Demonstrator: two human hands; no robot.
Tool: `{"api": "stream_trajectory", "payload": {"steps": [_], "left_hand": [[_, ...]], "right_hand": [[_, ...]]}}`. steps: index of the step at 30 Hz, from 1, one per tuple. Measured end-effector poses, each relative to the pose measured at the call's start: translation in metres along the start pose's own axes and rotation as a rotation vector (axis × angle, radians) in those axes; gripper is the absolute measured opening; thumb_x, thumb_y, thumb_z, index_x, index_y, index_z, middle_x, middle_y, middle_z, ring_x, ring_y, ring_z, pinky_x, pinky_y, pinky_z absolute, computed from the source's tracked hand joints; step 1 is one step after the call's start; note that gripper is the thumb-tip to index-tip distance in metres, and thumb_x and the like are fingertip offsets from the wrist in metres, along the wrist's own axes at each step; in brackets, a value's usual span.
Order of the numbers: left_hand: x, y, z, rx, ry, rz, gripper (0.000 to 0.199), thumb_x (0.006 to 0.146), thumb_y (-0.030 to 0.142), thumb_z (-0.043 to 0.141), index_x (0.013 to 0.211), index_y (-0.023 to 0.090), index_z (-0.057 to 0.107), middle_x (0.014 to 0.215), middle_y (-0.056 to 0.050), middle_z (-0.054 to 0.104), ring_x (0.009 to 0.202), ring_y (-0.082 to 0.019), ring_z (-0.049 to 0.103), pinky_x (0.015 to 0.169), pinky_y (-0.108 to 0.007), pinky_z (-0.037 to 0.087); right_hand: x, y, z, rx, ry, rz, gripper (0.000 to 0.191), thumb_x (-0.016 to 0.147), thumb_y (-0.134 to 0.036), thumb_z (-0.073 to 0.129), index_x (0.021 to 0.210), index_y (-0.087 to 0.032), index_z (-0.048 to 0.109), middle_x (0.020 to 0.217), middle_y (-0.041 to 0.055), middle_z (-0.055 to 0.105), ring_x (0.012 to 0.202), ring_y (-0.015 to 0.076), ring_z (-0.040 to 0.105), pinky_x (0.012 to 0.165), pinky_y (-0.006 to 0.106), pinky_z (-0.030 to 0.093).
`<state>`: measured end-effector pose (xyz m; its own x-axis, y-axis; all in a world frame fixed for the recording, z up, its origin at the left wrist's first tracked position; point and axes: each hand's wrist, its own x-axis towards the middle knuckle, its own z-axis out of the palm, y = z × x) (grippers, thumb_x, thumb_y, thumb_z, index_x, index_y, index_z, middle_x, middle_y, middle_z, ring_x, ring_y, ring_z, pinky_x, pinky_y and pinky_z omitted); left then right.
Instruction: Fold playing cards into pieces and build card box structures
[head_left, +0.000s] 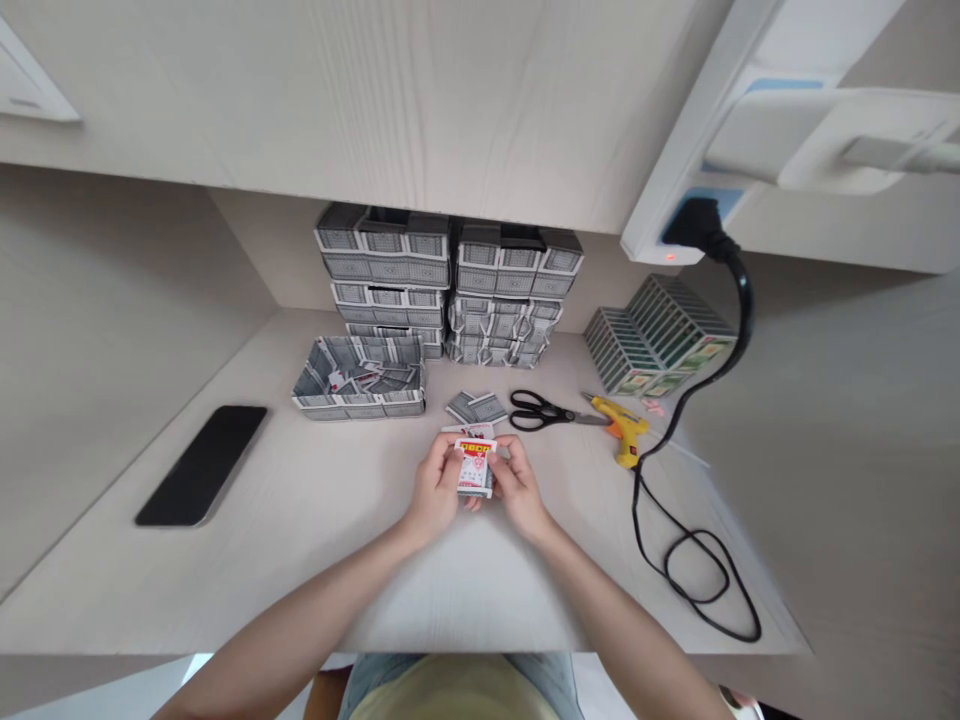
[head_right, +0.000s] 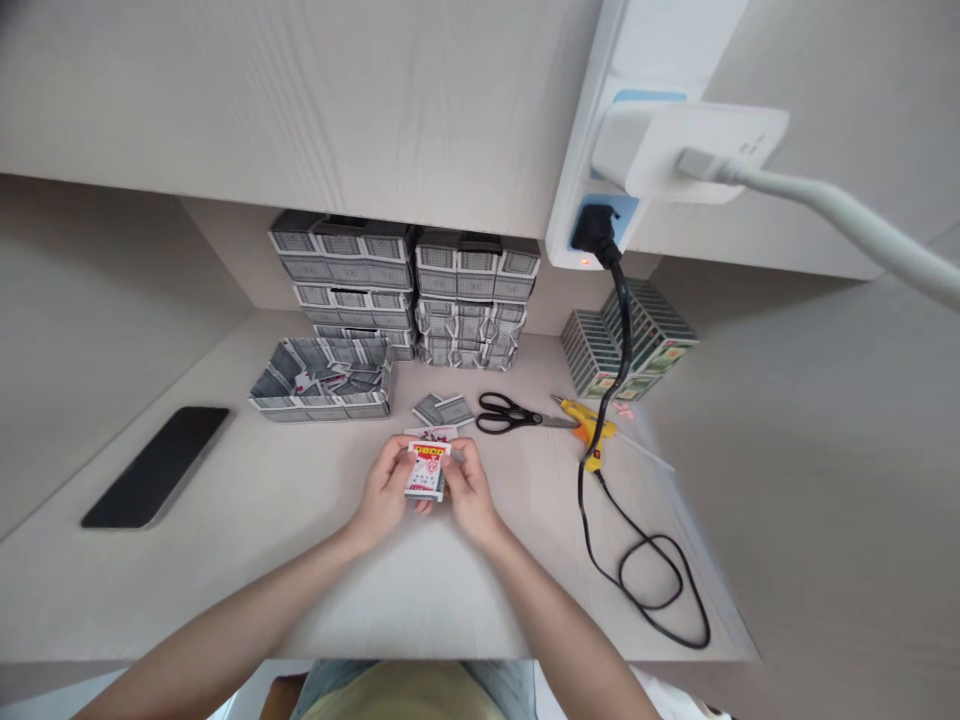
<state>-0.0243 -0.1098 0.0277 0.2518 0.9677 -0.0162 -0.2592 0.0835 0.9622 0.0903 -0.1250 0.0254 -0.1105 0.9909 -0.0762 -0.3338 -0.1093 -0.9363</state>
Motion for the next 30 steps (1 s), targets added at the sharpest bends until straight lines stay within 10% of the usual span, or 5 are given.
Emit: {"api": "stream_trajectory", "payload": {"steps": [20,30], "left_hand": [[-0.003,0.001,-0.001,-0.075,-0.037,-0.007,0.017,0.078,0.037,0.042,0.082,0.021,0.040,0.043,0.008,0.046,0.029,-0.010,0.045,0.032,-0.022,0.036],[0.000,0.001,-0.007,0.413,0.043,0.063,0.025,0.081,0.041,0.042,0.075,0.017,0.049,0.049,0.004,0.053,0.040,-0.010,0.049,0.042,-0.021,0.036]], "right_hand": [[-0.004,0.001,0.001,0.002,-0.041,-0.021,0.021,0.078,-0.042,0.050,0.079,-0.023,0.040,0.053,-0.0063,0.057,0.037,0.0137,0.054,0.036,0.027,0.044],[-0.006,-0.003,-0.009,-0.049,-0.097,-0.064,0.027,0.076,-0.040,0.054,0.093,-0.023,0.042,0.059,-0.0040,0.059,0.045,0.0140,0.058,0.037,0.023,0.045]]}}
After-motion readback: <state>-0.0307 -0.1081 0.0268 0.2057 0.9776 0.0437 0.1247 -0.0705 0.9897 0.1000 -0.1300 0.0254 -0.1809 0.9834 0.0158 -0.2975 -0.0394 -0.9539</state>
